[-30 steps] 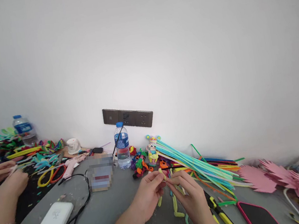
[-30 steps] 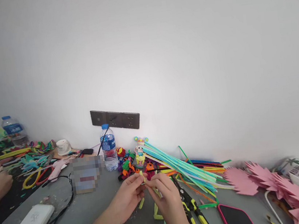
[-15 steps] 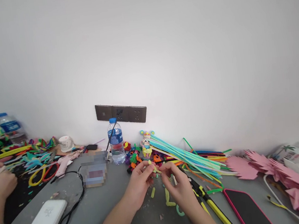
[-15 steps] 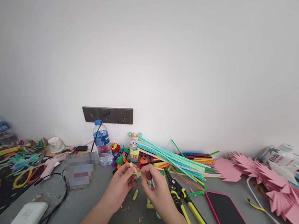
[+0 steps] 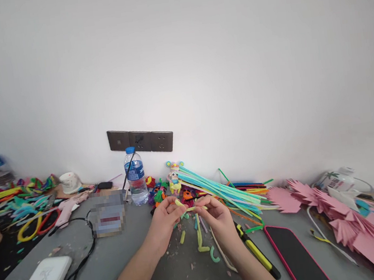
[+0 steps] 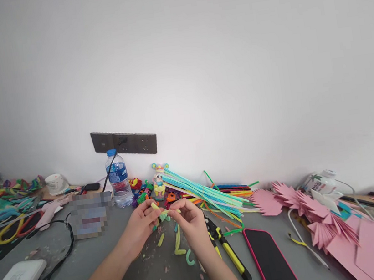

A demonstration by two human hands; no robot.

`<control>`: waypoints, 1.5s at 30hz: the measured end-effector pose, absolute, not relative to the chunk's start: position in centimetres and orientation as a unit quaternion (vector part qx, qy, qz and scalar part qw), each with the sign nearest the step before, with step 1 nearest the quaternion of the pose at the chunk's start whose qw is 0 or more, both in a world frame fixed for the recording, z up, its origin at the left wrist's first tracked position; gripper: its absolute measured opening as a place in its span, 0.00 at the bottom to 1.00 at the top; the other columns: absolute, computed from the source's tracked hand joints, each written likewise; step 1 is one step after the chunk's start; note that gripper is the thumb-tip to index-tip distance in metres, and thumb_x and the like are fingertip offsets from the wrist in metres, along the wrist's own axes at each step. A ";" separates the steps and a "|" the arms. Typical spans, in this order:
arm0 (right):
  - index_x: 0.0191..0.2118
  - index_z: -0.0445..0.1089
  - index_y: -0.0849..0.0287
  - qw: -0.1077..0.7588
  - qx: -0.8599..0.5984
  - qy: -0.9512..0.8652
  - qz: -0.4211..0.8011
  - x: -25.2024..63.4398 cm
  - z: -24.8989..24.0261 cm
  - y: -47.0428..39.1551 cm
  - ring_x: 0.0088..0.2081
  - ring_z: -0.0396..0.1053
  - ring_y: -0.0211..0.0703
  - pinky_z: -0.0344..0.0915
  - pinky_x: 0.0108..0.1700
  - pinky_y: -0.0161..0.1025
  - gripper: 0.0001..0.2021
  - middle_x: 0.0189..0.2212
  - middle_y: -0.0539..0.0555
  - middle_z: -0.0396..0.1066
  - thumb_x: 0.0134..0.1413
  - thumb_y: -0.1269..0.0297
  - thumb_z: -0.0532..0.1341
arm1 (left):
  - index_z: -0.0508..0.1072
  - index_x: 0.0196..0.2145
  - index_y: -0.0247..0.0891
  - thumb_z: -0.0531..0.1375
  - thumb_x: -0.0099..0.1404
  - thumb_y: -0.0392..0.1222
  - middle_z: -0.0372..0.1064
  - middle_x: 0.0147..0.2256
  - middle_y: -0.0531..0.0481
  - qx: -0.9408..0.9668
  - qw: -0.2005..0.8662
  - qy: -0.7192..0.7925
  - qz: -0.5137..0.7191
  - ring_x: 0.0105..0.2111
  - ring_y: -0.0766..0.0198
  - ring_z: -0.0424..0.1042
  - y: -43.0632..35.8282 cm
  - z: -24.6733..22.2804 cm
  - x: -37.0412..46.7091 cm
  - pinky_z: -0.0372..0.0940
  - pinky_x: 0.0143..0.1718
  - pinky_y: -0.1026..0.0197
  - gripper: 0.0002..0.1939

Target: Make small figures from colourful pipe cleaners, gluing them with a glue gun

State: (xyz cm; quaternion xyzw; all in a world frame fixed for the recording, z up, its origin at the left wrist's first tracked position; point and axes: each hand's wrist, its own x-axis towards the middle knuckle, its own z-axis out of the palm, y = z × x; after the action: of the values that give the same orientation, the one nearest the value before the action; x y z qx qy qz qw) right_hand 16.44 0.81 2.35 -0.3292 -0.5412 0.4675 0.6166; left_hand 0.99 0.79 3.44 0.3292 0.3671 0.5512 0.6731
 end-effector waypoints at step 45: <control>0.23 0.68 0.57 0.535 -0.317 -0.574 0.533 18.5 4.0 1.6 0.29 0.69 0.40 0.65 0.32 0.36 0.13 0.26 0.50 0.72 0.40 0.61 0.73 | 0.71 0.26 0.41 0.55 0.66 0.40 0.64 0.23 0.52 0.794 0.253 0.408 0.372 0.23 0.63 0.60 -0.5 3.0 1.1 0.49 0.27 0.63 0.11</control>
State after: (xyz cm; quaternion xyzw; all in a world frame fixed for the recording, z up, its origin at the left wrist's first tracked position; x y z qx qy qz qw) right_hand 18.52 1.56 3.95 -0.3172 -0.5742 0.5327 0.5347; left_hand 1.08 -0.49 2.96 0.7944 0.4078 0.3724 0.2527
